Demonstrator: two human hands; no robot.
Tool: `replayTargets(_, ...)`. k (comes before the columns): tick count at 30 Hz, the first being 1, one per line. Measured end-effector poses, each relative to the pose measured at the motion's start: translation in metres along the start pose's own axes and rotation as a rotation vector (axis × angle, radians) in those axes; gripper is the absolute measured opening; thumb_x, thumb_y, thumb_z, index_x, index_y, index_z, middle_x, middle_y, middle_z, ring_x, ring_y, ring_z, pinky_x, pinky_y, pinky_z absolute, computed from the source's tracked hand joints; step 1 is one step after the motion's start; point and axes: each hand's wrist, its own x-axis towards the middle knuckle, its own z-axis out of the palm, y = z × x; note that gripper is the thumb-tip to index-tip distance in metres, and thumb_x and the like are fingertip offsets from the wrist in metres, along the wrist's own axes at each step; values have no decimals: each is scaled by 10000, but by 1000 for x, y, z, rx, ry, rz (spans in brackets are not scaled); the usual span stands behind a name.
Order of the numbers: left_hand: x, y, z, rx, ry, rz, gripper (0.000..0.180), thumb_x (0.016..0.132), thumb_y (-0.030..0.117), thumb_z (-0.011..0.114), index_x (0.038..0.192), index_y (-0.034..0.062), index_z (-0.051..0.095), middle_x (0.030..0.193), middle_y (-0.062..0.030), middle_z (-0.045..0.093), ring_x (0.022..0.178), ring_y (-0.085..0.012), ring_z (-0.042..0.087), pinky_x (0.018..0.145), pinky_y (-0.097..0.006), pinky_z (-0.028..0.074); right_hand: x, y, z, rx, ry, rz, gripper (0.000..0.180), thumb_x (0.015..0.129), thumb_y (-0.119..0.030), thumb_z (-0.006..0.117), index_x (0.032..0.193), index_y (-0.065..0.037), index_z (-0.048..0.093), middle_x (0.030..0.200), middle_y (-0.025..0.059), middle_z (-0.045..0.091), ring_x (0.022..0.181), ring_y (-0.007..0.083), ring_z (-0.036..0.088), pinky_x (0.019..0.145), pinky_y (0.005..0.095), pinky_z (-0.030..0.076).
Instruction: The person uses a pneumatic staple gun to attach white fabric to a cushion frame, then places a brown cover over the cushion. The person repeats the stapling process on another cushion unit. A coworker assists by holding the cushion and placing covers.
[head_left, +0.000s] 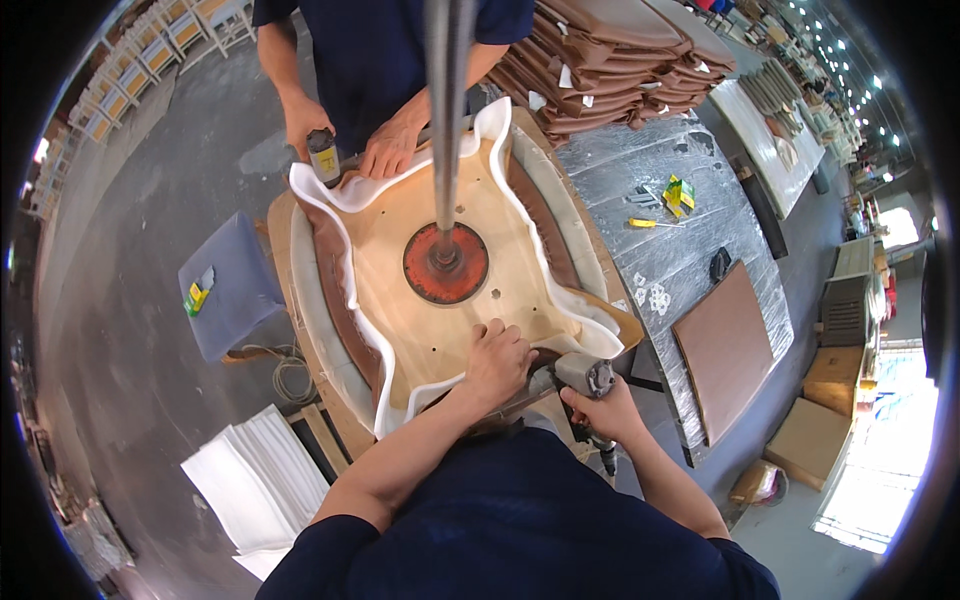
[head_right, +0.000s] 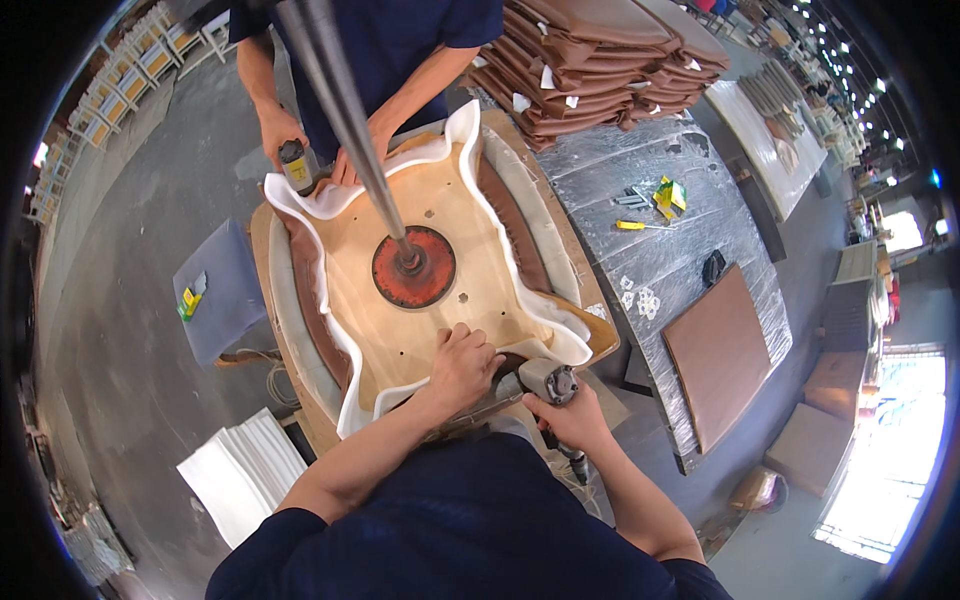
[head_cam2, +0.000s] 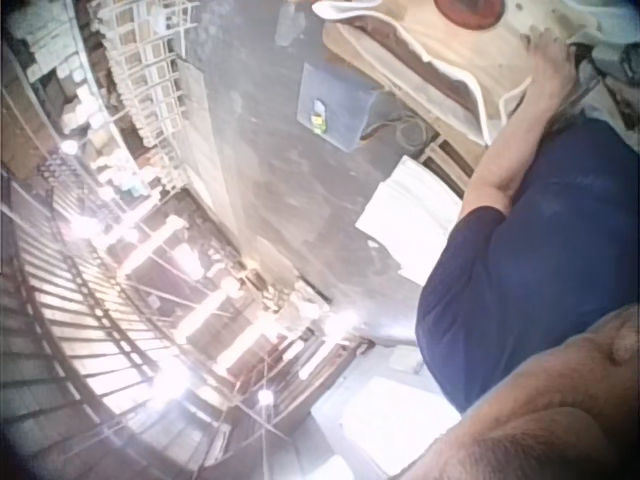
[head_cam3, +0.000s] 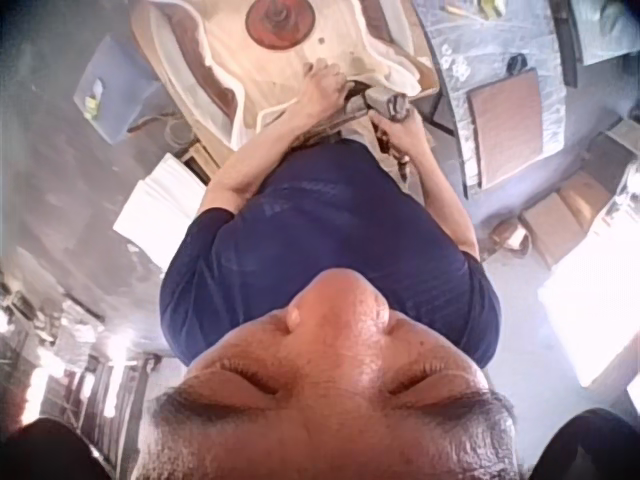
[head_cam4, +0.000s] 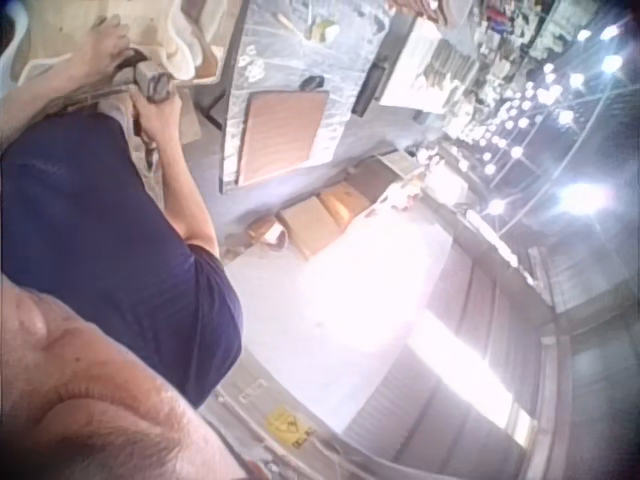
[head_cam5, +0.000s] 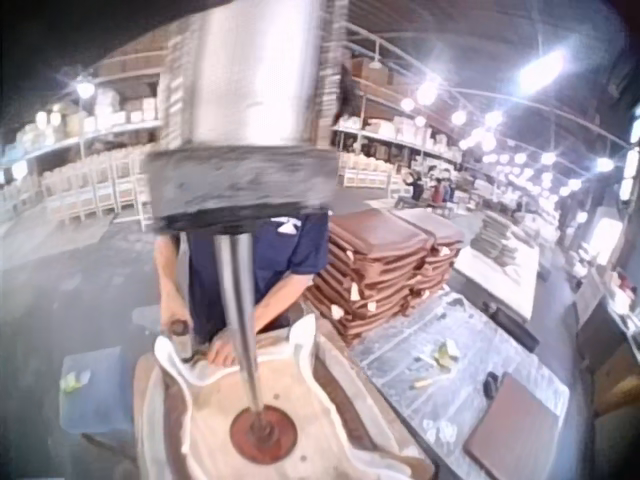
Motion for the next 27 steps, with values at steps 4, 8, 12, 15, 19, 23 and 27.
replayTargets(4,-1,-4,6,-44,53,-50,190,894,276,849,825,121,764,931,-44,648,1020,-279,599,945,-476,425,13,-23,7,93,-18,-17,332,986,-246,880,1155,-8,723,858,29,744,610,112,711,510,287,521)
replayTargets(8,0,-7,13,-81,82,-86,162,896,259,844,840,123,776,962,-52,656,1035,-287,603,950,-477,428,27,-44,11,-25,-10,8,316,1006,-267,861,1146,-2,760,826,16,722,593,110,702,487,283,506)
replayTargets(12,-1,-10,15,-87,77,-97,151,890,247,841,846,117,778,976,-57,656,1041,-289,605,953,-481,431,33,-58,13,-101,-27,47,323,1010,-280,857,1157,-1,788,798,7,713,565,106,680,476,289,500)
replayTargets(15,-1,-9,17,-61,88,-103,162,887,254,841,866,110,770,1002,-57,651,1066,-288,601,944,-476,429,35,-66,18,-104,-10,45,311,1000,-284,868,1091,1,784,755,5,707,545,99,662,469,297,493)
replayTargets(19,-6,-7,8,-37,-2,-117,231,889,292,849,975,85,797,1220,-95,658,1290,-344,557,1130,-543,398,41,-66,21,-186,35,90,284,992,-269,874,986,-7,764,676,2,681,510,102,637,461,305,476)
replayTargets(23,-11,-5,-2,-31,-23,-143,290,892,307,856,1063,74,827,1469,-130,596,1558,-422,403,1323,-636,231,41,-66,26,-213,59,44,278,991,-253,872,939,-11,744,632,3,658,489,113,622,456,312,467)
replayTargets(27,-9,-7,5,-147,4,-225,232,894,264,853,1034,79,841,1535,-126,564,1646,-436,317,1365,-656,164,42,-67,23,-173,44,58,270,994,-249,867,952,-12,745,640,8,659,495,115,624,458,307,470)
